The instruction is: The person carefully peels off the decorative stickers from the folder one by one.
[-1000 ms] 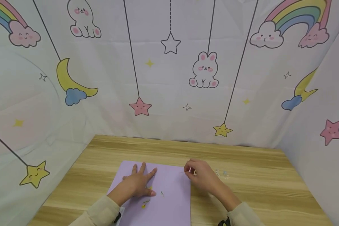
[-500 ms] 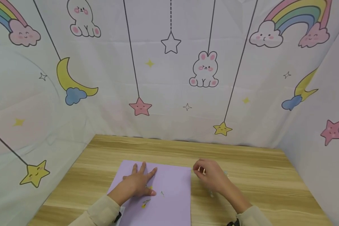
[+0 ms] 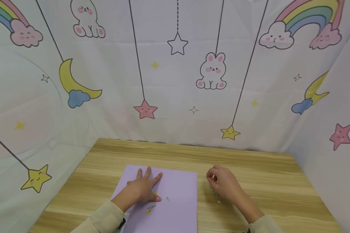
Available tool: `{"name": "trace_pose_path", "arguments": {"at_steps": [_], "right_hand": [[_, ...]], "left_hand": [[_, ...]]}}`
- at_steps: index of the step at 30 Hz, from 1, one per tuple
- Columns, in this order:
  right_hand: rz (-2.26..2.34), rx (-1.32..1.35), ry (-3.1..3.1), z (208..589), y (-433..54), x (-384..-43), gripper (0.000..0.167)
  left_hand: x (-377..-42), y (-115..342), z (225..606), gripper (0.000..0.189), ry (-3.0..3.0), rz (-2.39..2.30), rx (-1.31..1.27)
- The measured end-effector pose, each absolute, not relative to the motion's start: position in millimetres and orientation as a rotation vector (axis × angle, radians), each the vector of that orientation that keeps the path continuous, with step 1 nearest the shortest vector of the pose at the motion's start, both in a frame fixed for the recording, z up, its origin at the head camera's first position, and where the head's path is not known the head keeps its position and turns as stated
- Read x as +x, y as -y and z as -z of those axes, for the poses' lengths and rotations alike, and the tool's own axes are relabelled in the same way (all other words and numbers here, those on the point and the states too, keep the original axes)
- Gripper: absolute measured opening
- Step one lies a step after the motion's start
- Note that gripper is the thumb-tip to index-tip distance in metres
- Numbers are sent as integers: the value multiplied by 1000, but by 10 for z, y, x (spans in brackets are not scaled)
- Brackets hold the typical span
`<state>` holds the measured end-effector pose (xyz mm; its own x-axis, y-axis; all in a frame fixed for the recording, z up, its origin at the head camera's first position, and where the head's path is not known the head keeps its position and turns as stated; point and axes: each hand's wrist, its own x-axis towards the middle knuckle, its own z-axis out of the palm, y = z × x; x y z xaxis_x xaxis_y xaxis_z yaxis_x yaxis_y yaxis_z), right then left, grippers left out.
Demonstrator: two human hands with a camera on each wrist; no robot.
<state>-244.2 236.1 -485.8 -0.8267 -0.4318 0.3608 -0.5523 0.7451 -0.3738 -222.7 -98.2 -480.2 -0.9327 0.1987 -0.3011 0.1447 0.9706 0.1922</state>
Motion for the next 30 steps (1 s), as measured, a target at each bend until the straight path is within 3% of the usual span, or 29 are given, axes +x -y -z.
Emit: {"name": "trace_pose_path", "arguments": {"at_steps": [7,17,30], "right_hand": [[-670,735,2810,4920,-2401,-2457,10],[-645,713,2827,4989,-2434,-2486,16],[-598,754,2863,5004,-2487,-2521,8]], "left_hand": [[-2214,973,4808,98,-2793,-231,249],[-2218,974,4796,96,-2797,-226,244],[-2203,964,4746,96,-2794,-232,239]]}}
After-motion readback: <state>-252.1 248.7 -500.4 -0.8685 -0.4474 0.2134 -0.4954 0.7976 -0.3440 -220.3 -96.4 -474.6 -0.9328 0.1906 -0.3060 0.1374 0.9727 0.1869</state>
